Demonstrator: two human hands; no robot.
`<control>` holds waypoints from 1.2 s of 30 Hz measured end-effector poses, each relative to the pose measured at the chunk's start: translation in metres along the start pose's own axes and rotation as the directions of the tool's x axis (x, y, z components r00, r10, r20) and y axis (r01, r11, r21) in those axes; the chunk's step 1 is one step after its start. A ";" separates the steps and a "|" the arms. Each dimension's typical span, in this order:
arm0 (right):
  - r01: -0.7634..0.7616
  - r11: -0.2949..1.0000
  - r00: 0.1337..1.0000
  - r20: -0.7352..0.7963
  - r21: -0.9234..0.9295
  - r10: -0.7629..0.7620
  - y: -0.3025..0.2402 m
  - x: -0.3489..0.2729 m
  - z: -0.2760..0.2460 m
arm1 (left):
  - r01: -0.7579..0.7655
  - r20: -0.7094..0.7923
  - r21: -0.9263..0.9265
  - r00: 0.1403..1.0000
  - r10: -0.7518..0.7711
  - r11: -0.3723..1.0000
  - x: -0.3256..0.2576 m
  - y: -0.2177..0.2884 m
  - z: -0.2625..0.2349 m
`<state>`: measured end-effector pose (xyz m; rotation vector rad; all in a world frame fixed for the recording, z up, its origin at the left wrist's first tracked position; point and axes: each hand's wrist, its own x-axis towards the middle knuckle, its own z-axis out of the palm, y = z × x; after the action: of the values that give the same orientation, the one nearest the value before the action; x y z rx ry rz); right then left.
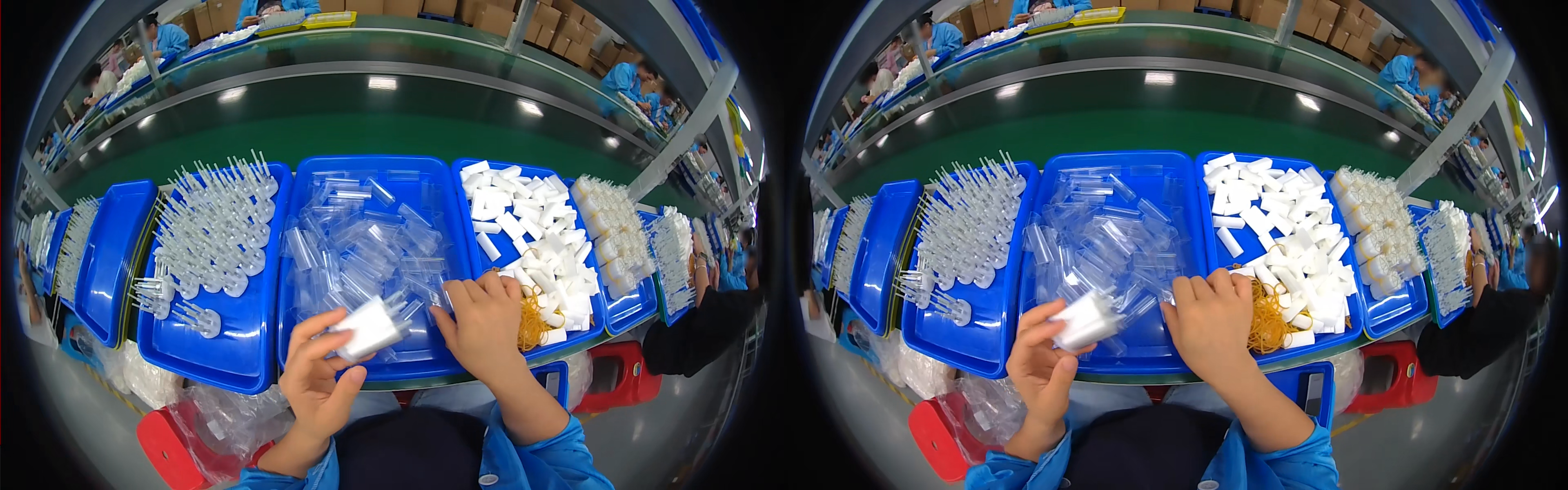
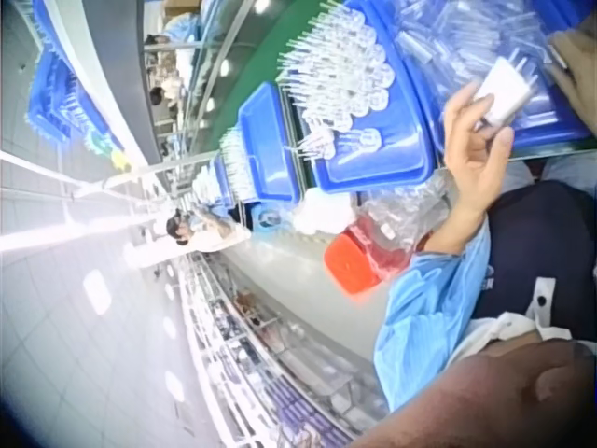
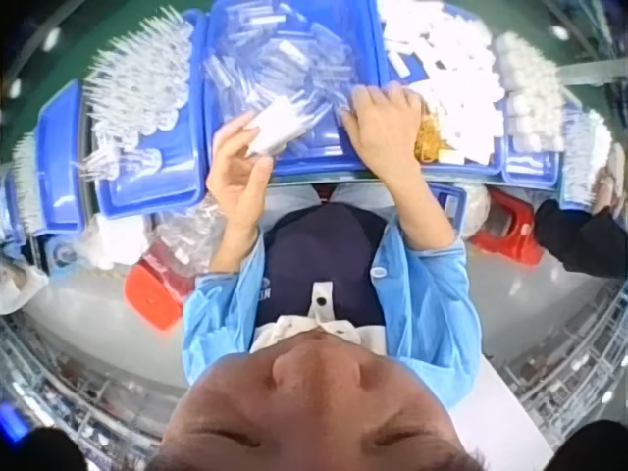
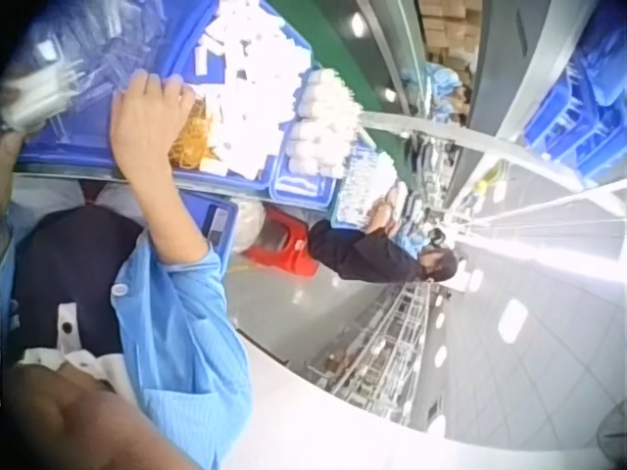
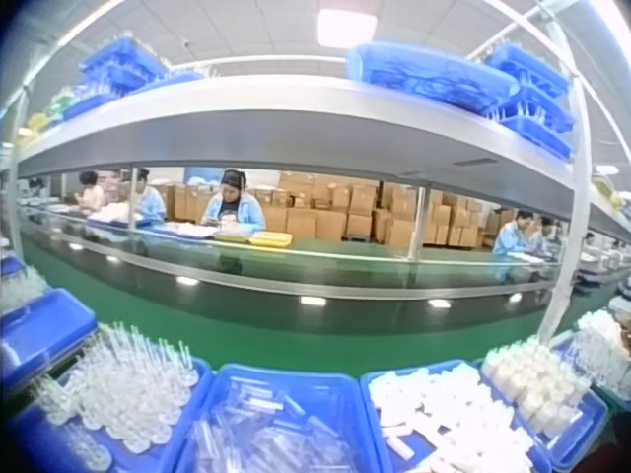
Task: The person assembles small white plastic components by inserting clear cylindrical pieces into white bases and securing them with rubber bands. The person handles the components one at a time, placing finished units into a blue tray.
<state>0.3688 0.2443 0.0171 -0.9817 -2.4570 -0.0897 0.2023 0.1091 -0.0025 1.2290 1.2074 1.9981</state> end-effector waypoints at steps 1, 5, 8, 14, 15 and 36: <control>-0.004 1.000 1.000 0.018 0.005 0.003 0.000 0.001 -0.001 | -0.007 0.042 0.000 0.999 0.007 1.000 -0.003 -0.007 -0.004; -0.004 1.000 1.000 0.028 0.031 0.003 0.001 -0.002 0.001 | 0.034 0.012 -0.104 0.999 -0.033 0.994 -0.004 -0.006 0.004; 0.010 1.000 1.000 -0.026 0.011 -0.009 0.003 -0.003 0.003 | 0.076 0.030 -0.040 0.997 -0.075 0.996 -0.002 0.000 0.007; -0.076 0.996 0.997 0.016 0.049 0.075 0.001 -0.003 0.005 | 0.038 0.079 -0.008 0.996 -0.037 0.999 -0.003 -0.003 0.002; -0.102 0.992 0.995 0.021 0.068 0.101 0.003 -0.003 0.004 | 0.038 0.081 -0.015 0.996 -0.036 0.999 -0.003 -0.003 0.002; -0.163 0.187 0.959 0.111 0.969 0.260 -0.002 -0.012 -0.025 | 0.033 0.071 0.068 0.997 -0.038 0.997 -0.008 -0.008 -0.001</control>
<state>0.3857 0.2291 0.0339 -0.6100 -1.6155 1.3695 0.2048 0.1063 -0.0131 1.2912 1.2611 1.8855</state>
